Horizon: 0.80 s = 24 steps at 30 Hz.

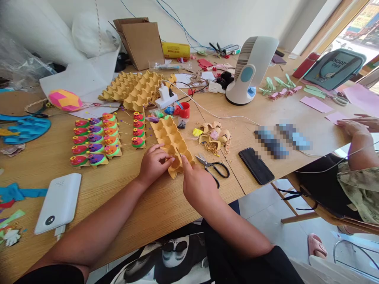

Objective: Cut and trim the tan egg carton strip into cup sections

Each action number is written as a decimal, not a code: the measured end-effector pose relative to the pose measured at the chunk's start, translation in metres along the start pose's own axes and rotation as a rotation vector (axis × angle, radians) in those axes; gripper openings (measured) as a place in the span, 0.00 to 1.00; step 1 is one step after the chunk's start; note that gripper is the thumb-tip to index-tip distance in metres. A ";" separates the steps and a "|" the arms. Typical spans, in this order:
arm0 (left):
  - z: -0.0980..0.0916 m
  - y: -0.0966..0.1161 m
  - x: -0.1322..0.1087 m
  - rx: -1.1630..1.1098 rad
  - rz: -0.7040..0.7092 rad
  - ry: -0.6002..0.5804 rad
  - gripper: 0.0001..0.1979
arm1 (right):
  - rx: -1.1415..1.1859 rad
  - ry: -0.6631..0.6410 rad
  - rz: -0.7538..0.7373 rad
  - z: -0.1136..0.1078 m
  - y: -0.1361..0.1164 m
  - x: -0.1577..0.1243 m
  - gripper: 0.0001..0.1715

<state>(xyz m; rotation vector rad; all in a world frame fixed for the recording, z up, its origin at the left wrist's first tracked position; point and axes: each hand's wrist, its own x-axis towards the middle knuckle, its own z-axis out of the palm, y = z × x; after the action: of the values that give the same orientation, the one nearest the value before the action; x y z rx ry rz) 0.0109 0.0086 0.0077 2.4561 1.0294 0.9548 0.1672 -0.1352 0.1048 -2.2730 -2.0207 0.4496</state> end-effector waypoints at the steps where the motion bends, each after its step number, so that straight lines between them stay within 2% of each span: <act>1: 0.000 0.000 0.000 0.002 0.003 0.003 0.06 | 0.002 -0.013 -0.001 -0.001 0.000 0.000 0.33; 8: 0.001 0.000 0.000 0.022 0.010 0.000 0.06 | -0.035 -0.049 -0.003 0.000 -0.002 0.000 0.33; 15: 0.002 -0.001 -0.001 0.027 0.022 0.007 0.06 | -0.173 -0.110 0.056 0.002 -0.014 0.004 0.36; 24: 0.003 -0.002 0.000 -0.007 0.029 0.017 0.07 | -0.294 -0.144 0.053 0.003 -0.023 0.009 0.38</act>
<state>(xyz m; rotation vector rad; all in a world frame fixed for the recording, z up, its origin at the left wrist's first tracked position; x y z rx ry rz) 0.0119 0.0101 0.0051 2.4678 0.9968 0.9887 0.1449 -0.1240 0.1059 -2.5342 -2.2309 0.3477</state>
